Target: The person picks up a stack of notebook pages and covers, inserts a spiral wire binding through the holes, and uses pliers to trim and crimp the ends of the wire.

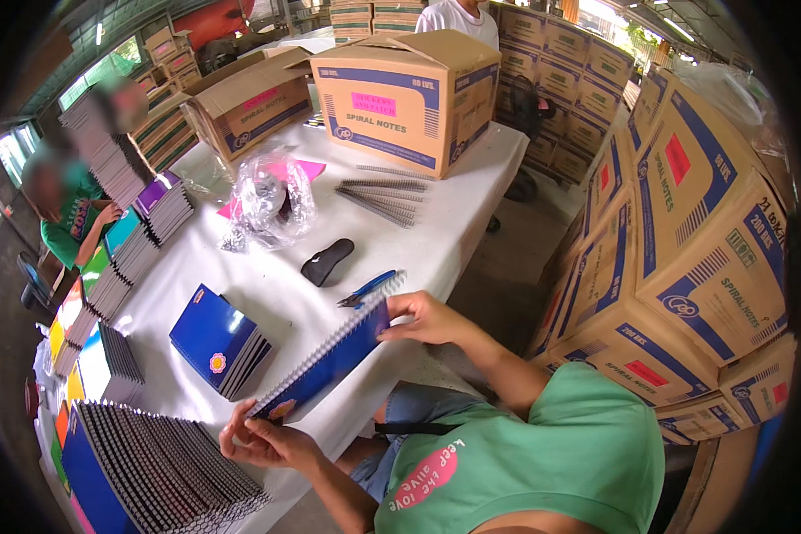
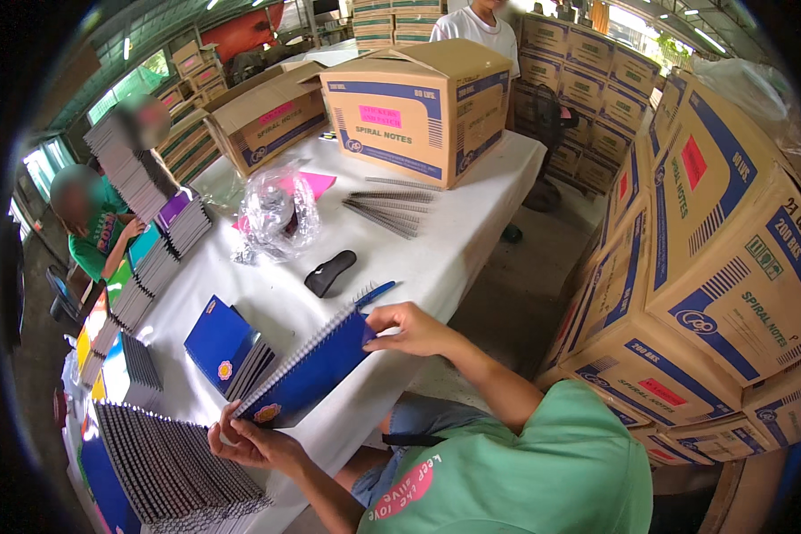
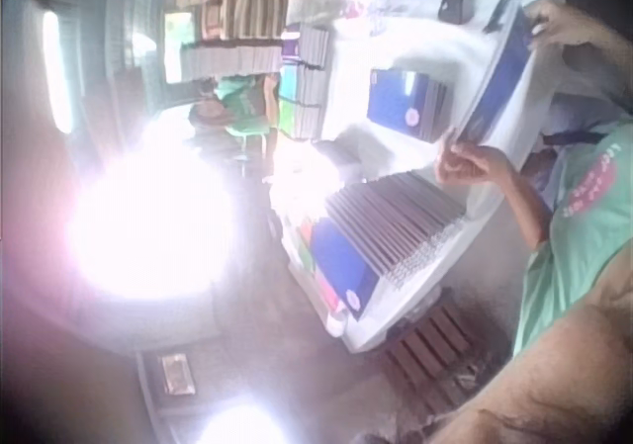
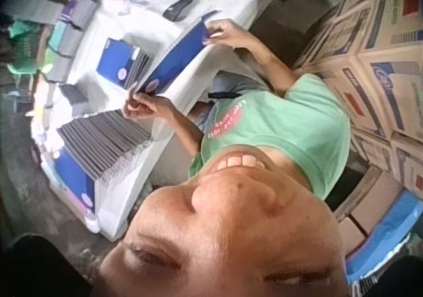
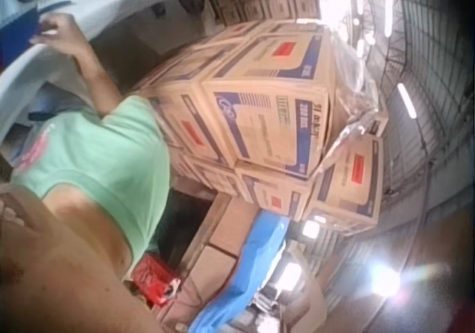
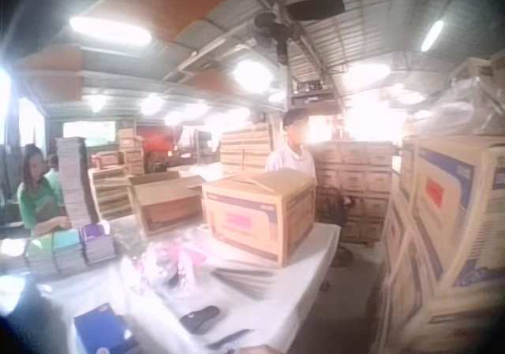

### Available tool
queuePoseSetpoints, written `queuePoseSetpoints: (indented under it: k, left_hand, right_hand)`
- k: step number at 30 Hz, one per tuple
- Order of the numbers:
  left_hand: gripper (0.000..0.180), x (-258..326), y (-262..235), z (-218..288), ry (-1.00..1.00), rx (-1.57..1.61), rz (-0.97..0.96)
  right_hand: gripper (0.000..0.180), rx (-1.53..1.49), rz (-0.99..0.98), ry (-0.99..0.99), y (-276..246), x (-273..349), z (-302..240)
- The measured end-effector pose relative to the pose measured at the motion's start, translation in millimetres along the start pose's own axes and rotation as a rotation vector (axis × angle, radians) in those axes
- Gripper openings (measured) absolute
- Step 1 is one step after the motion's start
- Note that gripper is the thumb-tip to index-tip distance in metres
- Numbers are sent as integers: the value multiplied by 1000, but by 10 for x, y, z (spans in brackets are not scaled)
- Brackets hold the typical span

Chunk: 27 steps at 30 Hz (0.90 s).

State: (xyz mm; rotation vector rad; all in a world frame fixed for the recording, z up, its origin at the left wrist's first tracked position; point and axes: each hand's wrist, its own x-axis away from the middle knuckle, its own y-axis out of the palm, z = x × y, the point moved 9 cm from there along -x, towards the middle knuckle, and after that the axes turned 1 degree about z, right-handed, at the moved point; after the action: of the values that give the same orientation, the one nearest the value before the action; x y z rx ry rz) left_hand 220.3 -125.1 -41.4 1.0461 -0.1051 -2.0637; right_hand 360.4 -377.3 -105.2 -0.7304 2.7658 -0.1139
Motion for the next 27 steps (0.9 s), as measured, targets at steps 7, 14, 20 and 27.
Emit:
queuePoseSetpoints:
  k: [7, 14, 20, 27]
  left_hand:
    - [56, 469, -398, -723, -238, -102, -36]
    - [58, 745, -364, -874, -342, -178, -72]
    - [48, 657, -406, -1149, -352, -207, -212]
    - [72, 662, -264, -1136, -428, -162, -211]
  right_hand:
    - [36, 91, -73, 83, 378, -37, 641]
    - [63, 423, 119, -83, 413, 6, 681]
    - [70, 341, 198, 54, 349, -80, 833]
    - [66, 389, 95, -1, 414, -55, 714]
